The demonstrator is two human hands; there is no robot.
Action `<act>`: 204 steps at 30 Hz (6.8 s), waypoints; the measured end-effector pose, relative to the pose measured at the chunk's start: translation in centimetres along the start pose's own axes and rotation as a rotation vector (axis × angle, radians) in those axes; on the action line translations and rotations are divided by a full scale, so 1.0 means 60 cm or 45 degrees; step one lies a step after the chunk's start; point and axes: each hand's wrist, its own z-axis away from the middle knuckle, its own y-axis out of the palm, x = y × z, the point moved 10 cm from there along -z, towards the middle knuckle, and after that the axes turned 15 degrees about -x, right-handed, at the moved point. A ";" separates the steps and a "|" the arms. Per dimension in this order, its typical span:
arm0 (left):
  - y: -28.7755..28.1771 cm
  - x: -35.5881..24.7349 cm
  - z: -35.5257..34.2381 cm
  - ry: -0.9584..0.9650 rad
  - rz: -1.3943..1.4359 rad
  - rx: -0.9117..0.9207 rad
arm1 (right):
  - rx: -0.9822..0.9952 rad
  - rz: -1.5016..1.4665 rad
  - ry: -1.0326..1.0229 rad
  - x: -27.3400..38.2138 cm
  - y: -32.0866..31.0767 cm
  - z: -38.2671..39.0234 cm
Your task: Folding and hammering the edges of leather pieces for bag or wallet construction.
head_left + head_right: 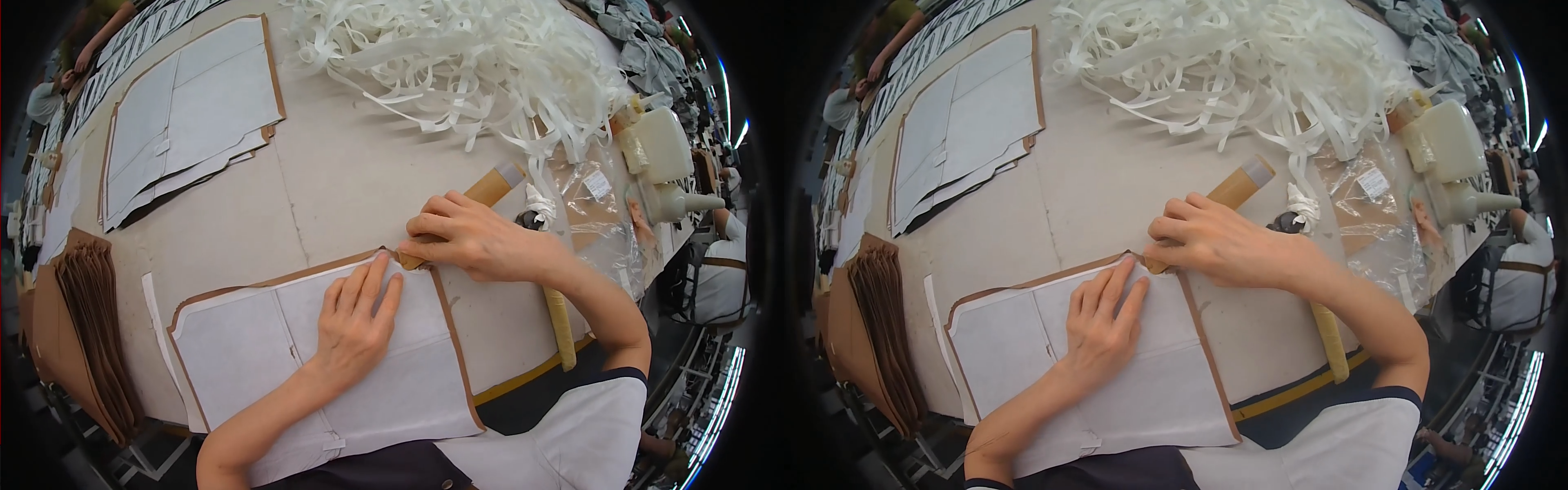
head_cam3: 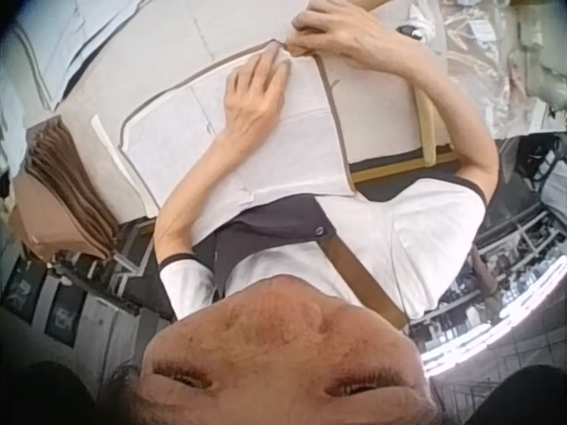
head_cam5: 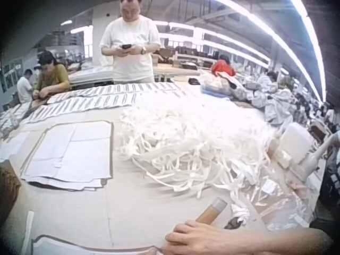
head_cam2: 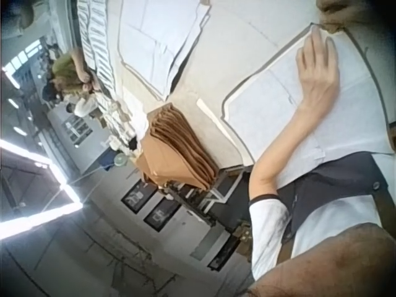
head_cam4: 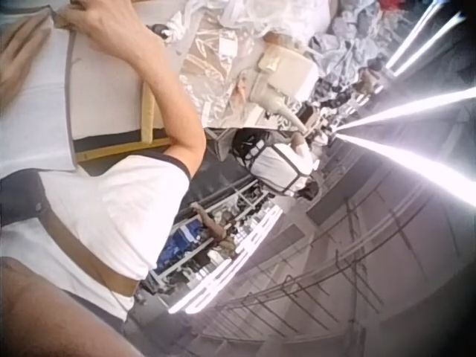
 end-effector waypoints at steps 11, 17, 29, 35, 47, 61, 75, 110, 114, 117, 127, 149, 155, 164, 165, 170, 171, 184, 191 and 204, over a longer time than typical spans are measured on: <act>0.002 -0.004 -0.006 -0.005 0.015 0.032 | 0.082 -0.074 -0.234 -0.010 0.009 -0.038; 0.003 0.003 -0.003 -0.015 -0.039 0.039 | 0.042 -0.098 -0.334 -0.009 0.014 -0.059; 0.001 0.001 -0.001 -0.018 -0.053 0.050 | 0.097 -0.030 -0.472 -0.002 0.016 -0.072; -0.001 0.001 -0.002 -0.011 -0.053 0.023 | 0.142 -0.023 -0.560 0.001 0.029 -0.090; -0.004 -0.003 -0.005 0.026 -0.065 -0.015 | 0.174 -0.030 -0.698 0.022 0.058 -0.126; -0.008 0.005 -0.001 -0.082 -0.008 -0.118 | -0.324 -0.288 -0.247 0.016 0.124 -0.234; -0.023 0.025 0.009 -0.109 -0.027 -0.163 | -0.443 0.068 0.367 0.013 0.020 0.005; -0.026 0.015 -0.001 0.154 0.037 -0.068 | -0.609 0.390 0.243 0.094 0.051 -0.004; -0.066 -0.007 0.027 0.291 0.017 0.007 | -0.434 0.394 0.180 0.103 0.060 -0.053; -0.122 0.042 0.054 0.221 -0.056 0.029 | -0.411 0.154 0.323 0.103 0.083 -0.116; -0.344 0.337 0.180 -0.648 -0.181 -0.243 | -0.276 -0.343 0.331 0.179 0.280 -0.349; -0.304 0.354 0.159 -0.287 -0.005 -0.170 | -0.468 -0.002 -0.209 0.213 0.253 -0.264; -0.306 0.342 0.160 -0.163 -0.069 -0.181 | -0.466 0.072 -0.069 0.168 0.193 -0.189; -0.318 0.328 0.166 -0.160 -0.029 -0.233 | -0.395 0.405 -0.370 0.235 0.184 -0.179; -0.322 0.323 0.168 -0.171 -0.042 -0.236 | -0.393 0.395 -0.384 0.241 0.181 -0.180; -0.390 0.329 0.216 -0.500 -0.202 -0.404 | -0.320 -0.056 0.202 0.180 0.183 -0.249; -0.393 0.321 0.225 -0.506 -0.202 -0.406 | -0.314 -0.057 0.199 0.180 0.197 -0.273; -0.379 0.265 0.258 -0.273 -0.497 -0.332 | 0.031 -0.535 0.183 0.235 0.347 -0.442; -0.373 0.268 0.257 -0.290 -0.650 -0.252 | -0.095 -0.642 0.007 0.241 0.345 -0.434; -0.377 0.283 0.258 -0.412 -0.593 -0.262 | -0.011 -0.629 -0.447 0.251 0.338 -0.422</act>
